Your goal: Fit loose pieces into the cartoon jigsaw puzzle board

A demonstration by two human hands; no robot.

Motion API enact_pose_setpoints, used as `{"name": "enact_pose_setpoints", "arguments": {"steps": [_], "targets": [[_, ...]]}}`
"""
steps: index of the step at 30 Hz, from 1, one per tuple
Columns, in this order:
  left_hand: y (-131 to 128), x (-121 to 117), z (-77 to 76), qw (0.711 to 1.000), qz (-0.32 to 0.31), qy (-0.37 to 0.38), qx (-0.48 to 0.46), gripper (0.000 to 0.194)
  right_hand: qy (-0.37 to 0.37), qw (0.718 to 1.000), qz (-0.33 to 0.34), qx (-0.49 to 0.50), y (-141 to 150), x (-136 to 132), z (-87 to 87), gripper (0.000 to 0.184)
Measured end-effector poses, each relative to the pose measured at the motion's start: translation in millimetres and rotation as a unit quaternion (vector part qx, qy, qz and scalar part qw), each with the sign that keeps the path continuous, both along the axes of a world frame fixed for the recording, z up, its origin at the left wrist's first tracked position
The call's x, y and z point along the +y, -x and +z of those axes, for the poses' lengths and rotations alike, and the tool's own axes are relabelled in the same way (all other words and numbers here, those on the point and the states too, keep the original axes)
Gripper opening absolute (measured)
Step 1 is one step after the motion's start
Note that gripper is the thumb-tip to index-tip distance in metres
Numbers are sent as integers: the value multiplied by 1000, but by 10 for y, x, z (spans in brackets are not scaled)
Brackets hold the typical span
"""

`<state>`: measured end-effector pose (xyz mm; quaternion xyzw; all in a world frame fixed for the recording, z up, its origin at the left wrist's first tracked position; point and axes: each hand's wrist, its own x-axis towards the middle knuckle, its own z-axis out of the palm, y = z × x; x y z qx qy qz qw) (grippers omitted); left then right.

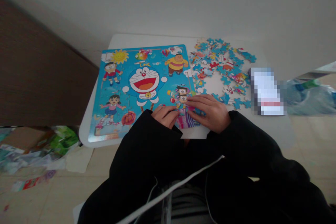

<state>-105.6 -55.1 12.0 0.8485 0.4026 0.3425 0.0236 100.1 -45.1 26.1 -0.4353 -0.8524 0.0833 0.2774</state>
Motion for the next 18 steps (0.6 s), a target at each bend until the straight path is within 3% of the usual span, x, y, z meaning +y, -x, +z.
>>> {"name": "enact_pose_setpoints", "arguments": {"steps": [8, 13, 18], "targets": [[-98, -24, -17, 999, 46, -19, -4, 11, 16, 1000, -1, 9, -2, 2, -5, 24], [-38, 16, 4, 1000, 12, -8, 8, 19, 17, 1000, 5, 8, -5, 6, -9, 24], [11, 77, 16, 1000, -9, 4, 16, 15, 15, 1000, 6, 3, -9, 3, -10, 26]]}}
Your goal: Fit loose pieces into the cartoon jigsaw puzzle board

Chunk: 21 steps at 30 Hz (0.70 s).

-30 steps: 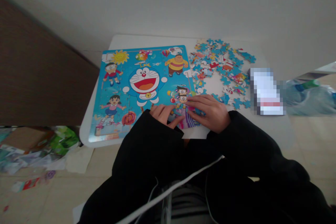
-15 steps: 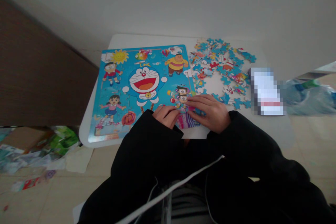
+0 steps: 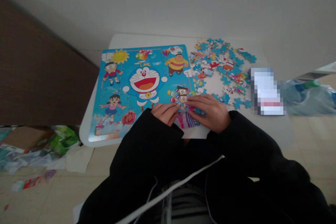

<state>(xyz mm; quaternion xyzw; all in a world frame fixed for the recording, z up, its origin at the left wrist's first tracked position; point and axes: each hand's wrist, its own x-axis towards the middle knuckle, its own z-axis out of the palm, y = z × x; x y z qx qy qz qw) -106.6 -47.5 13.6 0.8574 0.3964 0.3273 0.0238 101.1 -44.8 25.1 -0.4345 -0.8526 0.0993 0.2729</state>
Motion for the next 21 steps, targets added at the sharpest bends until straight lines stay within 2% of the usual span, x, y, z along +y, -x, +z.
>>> {"name": "enact_pose_setpoints", "arguments": {"steps": [9, 13, 21], "targets": [[10, 27, -24, 998, 12, 41, -43, 11, 11, 1000, 2, 0, -2, 2, 12, 25], [5, 1, -2, 994, 41, 71, -72, 13, 9, 1000, 2, -1, -7, 3, -4, 26], [-122, -5, 5, 992, 71, 57, -88, 16, 10, 1000, -2, 1, 19, -11, 44, 29]]}}
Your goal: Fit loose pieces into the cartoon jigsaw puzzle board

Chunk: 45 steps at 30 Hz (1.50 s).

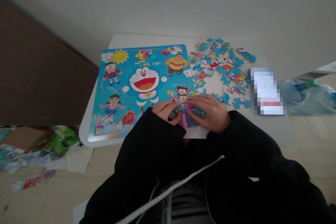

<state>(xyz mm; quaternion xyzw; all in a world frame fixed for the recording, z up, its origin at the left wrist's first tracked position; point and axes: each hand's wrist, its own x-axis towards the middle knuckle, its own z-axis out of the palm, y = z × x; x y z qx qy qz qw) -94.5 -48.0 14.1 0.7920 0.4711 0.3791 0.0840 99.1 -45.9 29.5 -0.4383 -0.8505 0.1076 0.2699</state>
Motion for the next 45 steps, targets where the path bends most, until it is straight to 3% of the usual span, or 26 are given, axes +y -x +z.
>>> {"name": "enact_pose_setpoints", "arguments": {"steps": [5, 12, 18, 26, 41, 45], "targets": [[-25, 24, -32, 998, -21, -49, 42, 12, 4, 1000, 3, -2, 2, 0, 17, 27], [-2, -33, -52, 995, -16, -60, 80, 15, -3, 1000, 5, -26, -8, -5, 6, 24], [-27, -91, -144, 992, -14, -98, 75, 15, -51, 996, 7, -74, 9, -46, 5, 25], [-54, -154, -169, 993, 21, -89, 80, 16, -68, 996, -7, -65, 43, -55, -33, 22], [-54, -112, -130, 997, 4, -48, 66, 24, -18, 1000, -4, -25, -24, -39, -13, 27], [-51, -106, -117, 996, 3, -51, 72, 23, -36, 999, 8, -6, -98, -12, -34, 28]]}}
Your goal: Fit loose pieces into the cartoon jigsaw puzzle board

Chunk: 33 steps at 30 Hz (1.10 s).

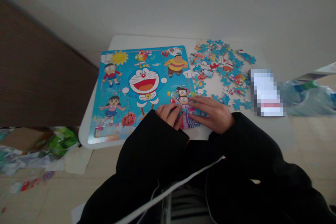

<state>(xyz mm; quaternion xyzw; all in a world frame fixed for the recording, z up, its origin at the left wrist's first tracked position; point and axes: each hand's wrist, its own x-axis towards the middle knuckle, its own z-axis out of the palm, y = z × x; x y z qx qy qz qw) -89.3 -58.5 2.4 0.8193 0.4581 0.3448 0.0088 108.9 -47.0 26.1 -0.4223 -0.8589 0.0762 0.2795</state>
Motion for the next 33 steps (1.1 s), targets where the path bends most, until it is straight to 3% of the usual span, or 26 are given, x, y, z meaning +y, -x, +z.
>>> {"name": "enact_pose_setpoints", "arguments": {"steps": [5, 33], "targets": [[-7, 3, -31, 999, -4, -31, -16, 19, -17, 1000, -1, -4, -21, 2, -20, 25], [3, -32, -24, 999, -22, -34, -16, 15, -40, 994, -52, -85, 124, 57, 44, 28]]}}
